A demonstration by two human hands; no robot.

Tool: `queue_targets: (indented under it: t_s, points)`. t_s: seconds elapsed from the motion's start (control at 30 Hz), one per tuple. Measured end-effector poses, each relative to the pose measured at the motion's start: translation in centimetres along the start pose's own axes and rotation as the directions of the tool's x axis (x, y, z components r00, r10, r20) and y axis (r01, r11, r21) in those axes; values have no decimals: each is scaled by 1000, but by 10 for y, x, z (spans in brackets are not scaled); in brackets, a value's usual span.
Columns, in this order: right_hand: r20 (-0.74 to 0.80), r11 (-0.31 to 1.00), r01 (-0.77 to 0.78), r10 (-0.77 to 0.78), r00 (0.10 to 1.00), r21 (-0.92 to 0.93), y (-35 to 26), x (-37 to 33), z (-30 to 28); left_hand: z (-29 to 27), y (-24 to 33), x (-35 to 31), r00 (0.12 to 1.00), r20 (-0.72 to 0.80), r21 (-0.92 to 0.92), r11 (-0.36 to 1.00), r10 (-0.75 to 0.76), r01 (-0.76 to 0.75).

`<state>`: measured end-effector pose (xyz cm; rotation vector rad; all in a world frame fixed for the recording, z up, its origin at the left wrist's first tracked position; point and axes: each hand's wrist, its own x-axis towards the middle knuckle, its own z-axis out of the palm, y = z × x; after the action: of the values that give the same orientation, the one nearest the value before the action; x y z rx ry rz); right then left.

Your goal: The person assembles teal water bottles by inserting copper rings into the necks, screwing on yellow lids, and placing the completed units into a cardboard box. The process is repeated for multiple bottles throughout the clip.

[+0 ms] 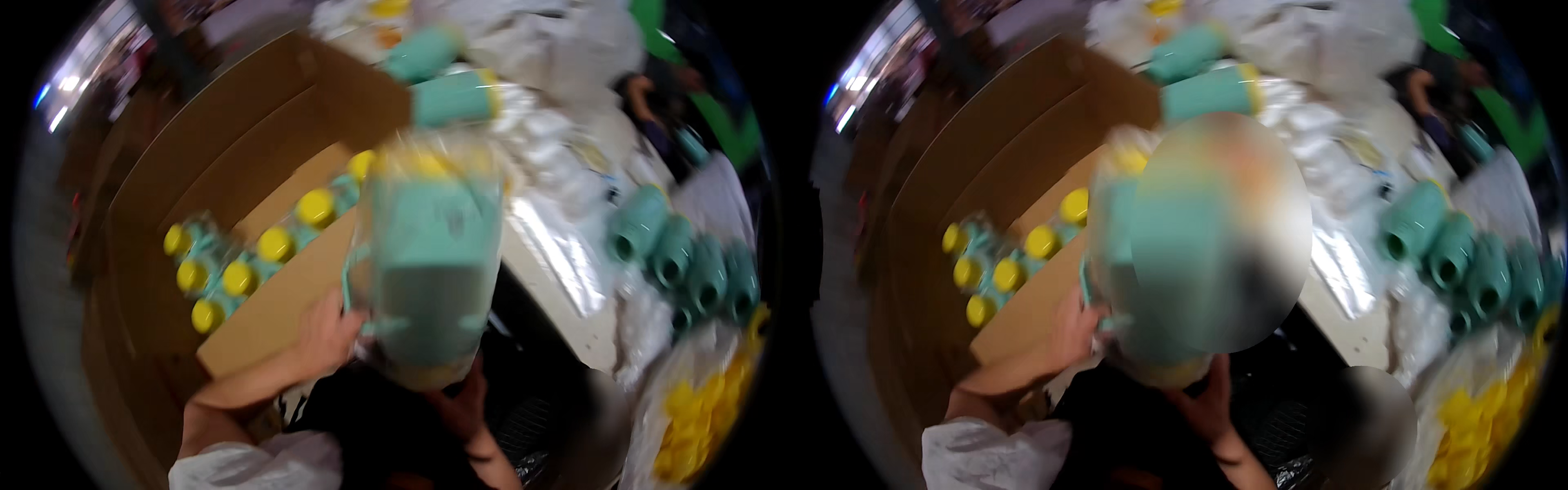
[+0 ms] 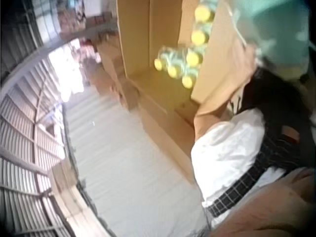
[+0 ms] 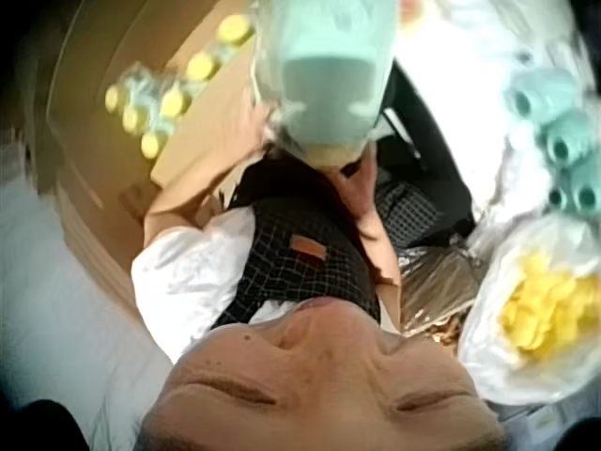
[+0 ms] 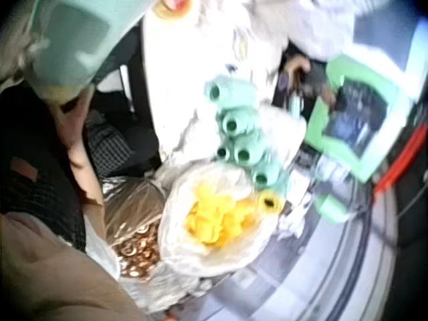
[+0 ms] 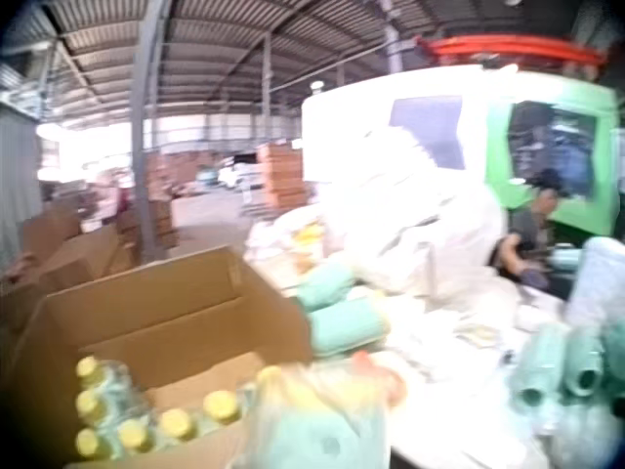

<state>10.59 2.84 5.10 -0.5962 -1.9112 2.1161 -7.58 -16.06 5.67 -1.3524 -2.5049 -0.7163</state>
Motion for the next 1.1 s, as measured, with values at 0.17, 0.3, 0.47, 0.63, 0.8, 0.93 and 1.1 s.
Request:
queue_targets:
  t_s: [0.17, 0.3, 0.47, 0.63, 0.8, 0.93, 1.1]
  points:
    - [474, 915, 395, -313, 823, -80, -94, 58, 84, -91, -107, 1, 896, -38, -420, 821, -442, 388]
    - [421, 914, 376, -284, 861, -154, -59, 79, 66, -69, -314, -52, 700, 151, -188, 675, -697, 713]
    - [-33, 988, -41, 36, 999, -146, 0, 61, -49, -35, -367, -130, 563, 513, -640, 148, -649, 754]
    - [-817, 928, 46, -349, 460, -371, -6, 100, -247, -30, -379, -107, 497, 344, -434, 334, -797, 837]
    - [-549, 564, -498, -813, -194, -658, -115, 138, -342, -48, -312, -78, 420, -96, 20, 421, -902, 907]
    - [-472, 309, -746, -881, 9, -590, -139, 115, -392, -36, -219, 4, 587, -259, 60, 594, -767, 802]
    - [-272, 174, -445, -948, 167, -879, -155, 78, -366, 65, -132, 147, 964, -142, -407, 901, -223, 149]
